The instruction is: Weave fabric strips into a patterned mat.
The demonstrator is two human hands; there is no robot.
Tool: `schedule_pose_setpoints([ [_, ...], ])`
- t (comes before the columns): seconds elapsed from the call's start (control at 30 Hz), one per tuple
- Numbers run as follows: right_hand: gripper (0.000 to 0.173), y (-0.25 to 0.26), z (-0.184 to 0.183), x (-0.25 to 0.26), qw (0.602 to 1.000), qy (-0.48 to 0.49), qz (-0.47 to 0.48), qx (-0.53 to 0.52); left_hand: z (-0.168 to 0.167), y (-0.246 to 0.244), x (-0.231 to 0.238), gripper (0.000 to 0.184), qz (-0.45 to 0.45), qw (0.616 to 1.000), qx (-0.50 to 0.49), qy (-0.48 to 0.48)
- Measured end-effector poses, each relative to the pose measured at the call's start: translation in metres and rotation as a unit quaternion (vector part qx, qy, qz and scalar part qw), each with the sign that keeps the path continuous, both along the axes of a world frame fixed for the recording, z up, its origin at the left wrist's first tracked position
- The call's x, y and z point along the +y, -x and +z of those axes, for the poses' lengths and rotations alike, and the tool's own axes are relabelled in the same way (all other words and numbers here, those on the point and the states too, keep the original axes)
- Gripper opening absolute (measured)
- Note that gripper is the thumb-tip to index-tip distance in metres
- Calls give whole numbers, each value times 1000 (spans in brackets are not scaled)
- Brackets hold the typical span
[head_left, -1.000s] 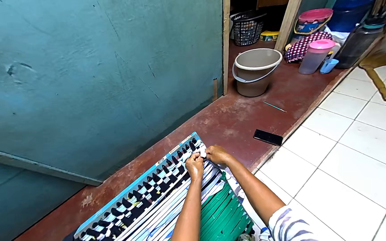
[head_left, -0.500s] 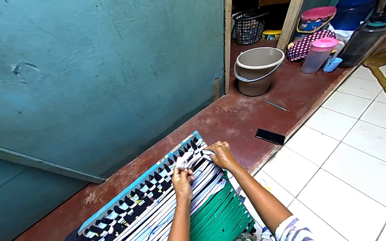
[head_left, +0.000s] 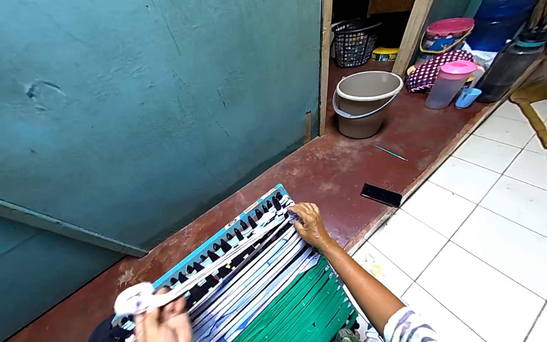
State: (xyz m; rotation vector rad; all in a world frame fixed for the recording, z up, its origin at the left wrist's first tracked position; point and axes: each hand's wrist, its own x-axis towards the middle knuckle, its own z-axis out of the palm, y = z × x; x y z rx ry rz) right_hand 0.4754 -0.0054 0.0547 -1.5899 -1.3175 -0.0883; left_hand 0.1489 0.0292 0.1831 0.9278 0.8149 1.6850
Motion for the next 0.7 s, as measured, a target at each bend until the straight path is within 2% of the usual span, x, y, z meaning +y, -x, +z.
schedule_pose_setpoints([
  [0.07,36,2,-7,2,999,-35,-3,31,19,26,-6,32,70,997,40,-5],
  [0.13,27,4,-13,4,995,-71,-29,69,13,55,2,27,104,994,33,-27],
  [0.2,18,5,-13,2,991,-75,-69,87,-9,74,11,31,82,996,1,-39],
  [0.23,17,6,-13,1,991,-67,-80,84,-17,74,12,35,71,997,-18,-14],
  [0.33,20,12,-15,2,995,-50,-76,41,-36,57,6,36,51,993,-76,75],
  [0.43,21,21,-17,8,996,-58,-72,9,-50,48,5,34,51,989,-79,112],
  [0.57,21,25,-14,17,996,-60,-72,5,-52,50,0,39,5,992,-98,74],
  [0.7,19,23,-12,22,995,-64,-66,32,-61,53,-13,37,-106,992,-66,35],
])
